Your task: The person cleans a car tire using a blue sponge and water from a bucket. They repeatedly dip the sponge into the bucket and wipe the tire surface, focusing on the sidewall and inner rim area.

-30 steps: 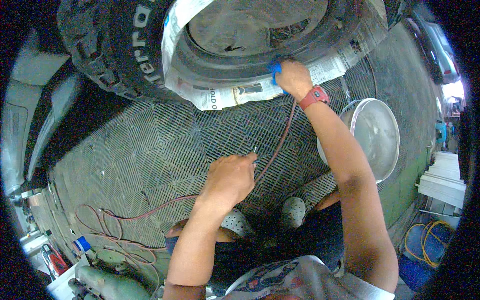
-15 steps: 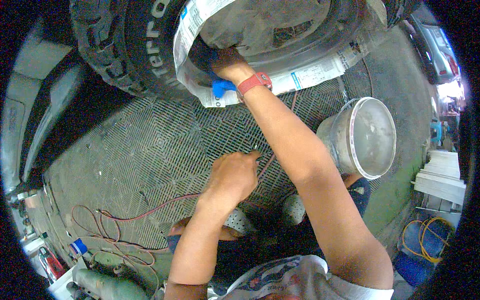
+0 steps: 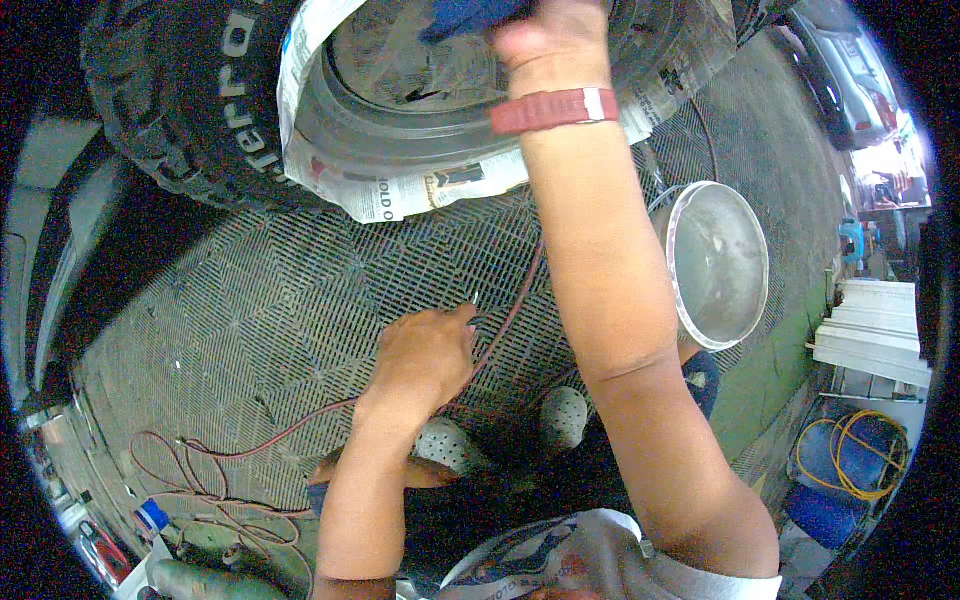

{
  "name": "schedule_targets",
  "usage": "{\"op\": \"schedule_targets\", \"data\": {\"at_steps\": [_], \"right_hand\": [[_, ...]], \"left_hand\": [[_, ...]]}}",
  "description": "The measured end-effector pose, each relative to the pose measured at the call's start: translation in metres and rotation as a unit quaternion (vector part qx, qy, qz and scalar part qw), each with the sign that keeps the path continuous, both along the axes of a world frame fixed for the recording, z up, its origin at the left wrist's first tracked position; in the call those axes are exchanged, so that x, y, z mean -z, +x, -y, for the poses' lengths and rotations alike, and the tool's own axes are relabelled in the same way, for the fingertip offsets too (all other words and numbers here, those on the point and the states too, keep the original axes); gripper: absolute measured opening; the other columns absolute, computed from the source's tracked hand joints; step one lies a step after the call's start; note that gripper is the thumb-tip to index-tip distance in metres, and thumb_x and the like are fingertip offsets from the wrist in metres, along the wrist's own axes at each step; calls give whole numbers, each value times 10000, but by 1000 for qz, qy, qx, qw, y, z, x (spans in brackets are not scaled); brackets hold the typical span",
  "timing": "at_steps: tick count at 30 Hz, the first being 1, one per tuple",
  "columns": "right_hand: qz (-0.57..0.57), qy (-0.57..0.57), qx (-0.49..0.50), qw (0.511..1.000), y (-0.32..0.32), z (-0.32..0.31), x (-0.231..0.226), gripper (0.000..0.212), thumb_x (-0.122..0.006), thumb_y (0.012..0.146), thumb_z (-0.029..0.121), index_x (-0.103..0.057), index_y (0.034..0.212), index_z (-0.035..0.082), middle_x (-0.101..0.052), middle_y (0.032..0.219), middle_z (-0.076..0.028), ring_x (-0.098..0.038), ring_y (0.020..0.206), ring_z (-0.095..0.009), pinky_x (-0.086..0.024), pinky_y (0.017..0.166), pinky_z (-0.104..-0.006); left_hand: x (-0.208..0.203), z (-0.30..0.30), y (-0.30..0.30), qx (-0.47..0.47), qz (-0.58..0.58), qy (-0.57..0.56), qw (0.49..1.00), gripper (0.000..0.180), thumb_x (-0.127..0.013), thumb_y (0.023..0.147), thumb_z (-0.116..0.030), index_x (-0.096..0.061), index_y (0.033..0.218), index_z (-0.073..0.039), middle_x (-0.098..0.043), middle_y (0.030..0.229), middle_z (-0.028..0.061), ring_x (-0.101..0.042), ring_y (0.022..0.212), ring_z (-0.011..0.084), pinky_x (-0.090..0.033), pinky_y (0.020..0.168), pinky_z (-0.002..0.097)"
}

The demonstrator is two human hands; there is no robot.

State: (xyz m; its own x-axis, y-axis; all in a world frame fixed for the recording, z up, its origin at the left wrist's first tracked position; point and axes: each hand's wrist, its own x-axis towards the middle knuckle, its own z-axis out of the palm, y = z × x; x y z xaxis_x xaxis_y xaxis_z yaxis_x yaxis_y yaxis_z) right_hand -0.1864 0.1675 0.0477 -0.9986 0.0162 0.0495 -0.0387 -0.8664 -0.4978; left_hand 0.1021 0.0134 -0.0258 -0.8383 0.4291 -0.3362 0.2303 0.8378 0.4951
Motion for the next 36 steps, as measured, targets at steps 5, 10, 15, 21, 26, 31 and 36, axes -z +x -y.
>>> {"op": "schedule_targets", "data": {"at_steps": [5,10,15,21,26,31,36], "right_hand": [[-39,-77,113,990,-4,-46,-6,318,-506,1079,224,-712,1241,44,-746,1212,-147,-709,1064,-305,-588,996,-444],[-52,-99,191,975,-6,-73,-1,322,-494,1079,231,-714,1229,48,-751,1187,-140,-717,1028,-302,-603,971,-443],[-65,-101,246,962,3,-93,-6,328,-482,1079,237,-715,1217,52,-755,1163,-133,-724,992,-299,-617,945,-441],[-110,-114,164,974,14,-49,-17,336,-467,1080,245,-717,1202,57,-761,1134,-125,-734,949,-295,-634,915,-440],[2,231,-33,972,45,-12,25,182,-579,979,71,-727,896,5,-720,863,-100,-682,725,-204,-527,608,-405],[-109,695,324,632,86,-31,0,97,-645,804,50,-684,849,-26,-721,814,-219,-685,762,-366,-519,706,-474],[-193,785,515,285,36,-122,27,633,-668,781,66,-609,1410,29,-512,1535,-282,-454,1433,-472,-328,1212,-582]], "left_hand": [[-2,0,-3,-4,9,-32,999,294,-592,1008,-232,-723,1213,-66,-770,932,225,-753,914,418,-583,829,562],[1,4,-1,-19,-4,-20,1000,285,-588,1008,-230,-733,1217,-100,-759,890,236,-743,860,449,-588,806,592],[-5,-5,-4,-12,-7,-2,1000,276,-600,992,-197,-744,1180,-56,-765,904,239,-755,887,428,-585,828,565],[-1,-9,-4,0,-9,1,1000,287,-594,994,-197,-744,1191,-53,-765,902,242,-756,889,433,-585,837,565],[6,-13,-6,7,-11,-5,1000,296,-580,998,-219,-735,1217,-93,-766,908,240,-749,849,447,-595,788,586],[8,-12,-7,2,-17,3,1000,305,-571,1008,-234,-726,1242,-117,-769,908,232,-745,828,457,-599,761,601],[6,-14,-10,-1,-4,5,1000,307,-569,1017,-240,-724,1250,-114,-771,921,237,-750,851,455,-599,778,602]]}}
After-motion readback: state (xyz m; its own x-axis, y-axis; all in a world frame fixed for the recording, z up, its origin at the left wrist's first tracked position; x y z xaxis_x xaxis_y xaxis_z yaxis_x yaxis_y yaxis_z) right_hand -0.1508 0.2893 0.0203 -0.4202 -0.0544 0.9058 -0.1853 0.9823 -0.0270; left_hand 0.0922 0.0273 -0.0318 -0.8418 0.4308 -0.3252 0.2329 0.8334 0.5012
